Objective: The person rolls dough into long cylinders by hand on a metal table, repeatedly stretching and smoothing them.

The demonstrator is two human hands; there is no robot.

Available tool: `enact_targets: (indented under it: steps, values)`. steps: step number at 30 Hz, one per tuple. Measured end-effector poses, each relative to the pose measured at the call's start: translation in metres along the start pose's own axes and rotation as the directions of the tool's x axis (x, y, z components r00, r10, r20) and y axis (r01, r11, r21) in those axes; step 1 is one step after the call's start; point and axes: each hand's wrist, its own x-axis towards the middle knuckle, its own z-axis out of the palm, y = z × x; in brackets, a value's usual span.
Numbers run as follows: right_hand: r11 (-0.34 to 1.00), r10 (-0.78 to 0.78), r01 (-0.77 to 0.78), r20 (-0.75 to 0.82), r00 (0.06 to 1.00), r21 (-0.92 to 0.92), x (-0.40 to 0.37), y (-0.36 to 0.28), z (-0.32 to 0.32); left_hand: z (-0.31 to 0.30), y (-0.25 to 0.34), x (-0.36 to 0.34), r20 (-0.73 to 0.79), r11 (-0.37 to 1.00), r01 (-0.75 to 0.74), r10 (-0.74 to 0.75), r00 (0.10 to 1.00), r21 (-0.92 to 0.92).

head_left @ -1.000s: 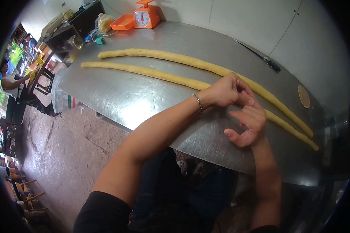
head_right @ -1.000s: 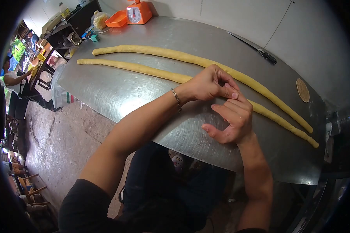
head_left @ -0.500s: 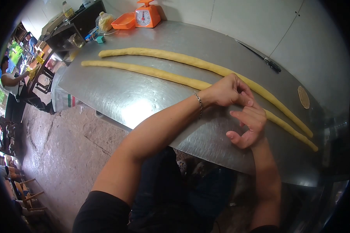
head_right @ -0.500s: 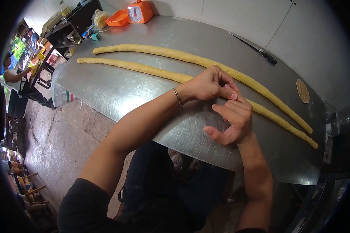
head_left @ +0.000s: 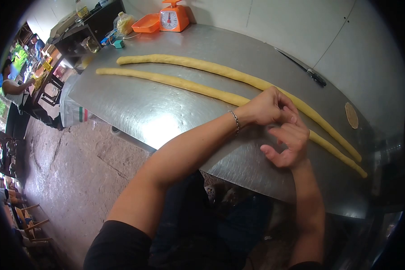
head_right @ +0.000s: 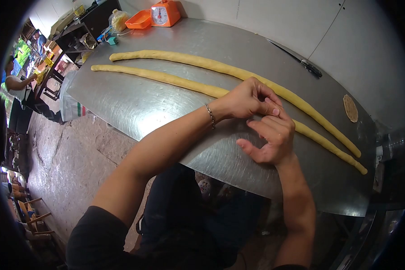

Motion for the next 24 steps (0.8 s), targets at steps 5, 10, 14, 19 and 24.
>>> enact_targets:
  steps: [5,10,14,19,24]
  values:
    - [1.0,-0.025,0.024,0.013,1.0,0.01,0.002,0.007,-0.004,-0.006,0.0,0.002,0.059,1.0,0.01,-0.01,0.998,0.01]
    - [0.996,-0.024,0.025,-0.008,1.0,0.083,0.002,0.012,-0.004,-0.009,-0.003,0.003,0.068,0.999,0.035,-0.034,0.997,-0.001]
    - [0.996,0.027,-0.022,-0.058,0.998,0.088,0.001,0.013,-0.009,-0.006,-0.004,0.005,0.02,0.998,0.06,-0.06,0.998,0.016]
    - [0.982,0.12,-0.145,-0.198,0.973,-0.118,-0.004,0.045,-0.031,-0.019,0.002,0.008,-0.175,0.978,0.01,0.027,0.984,0.209]
    - [0.717,0.522,-0.632,-0.376,0.766,-0.292,-0.031,0.098,-0.081,-0.037,0.016,0.004,-0.353,0.819,-0.009,0.257,0.9,0.574]
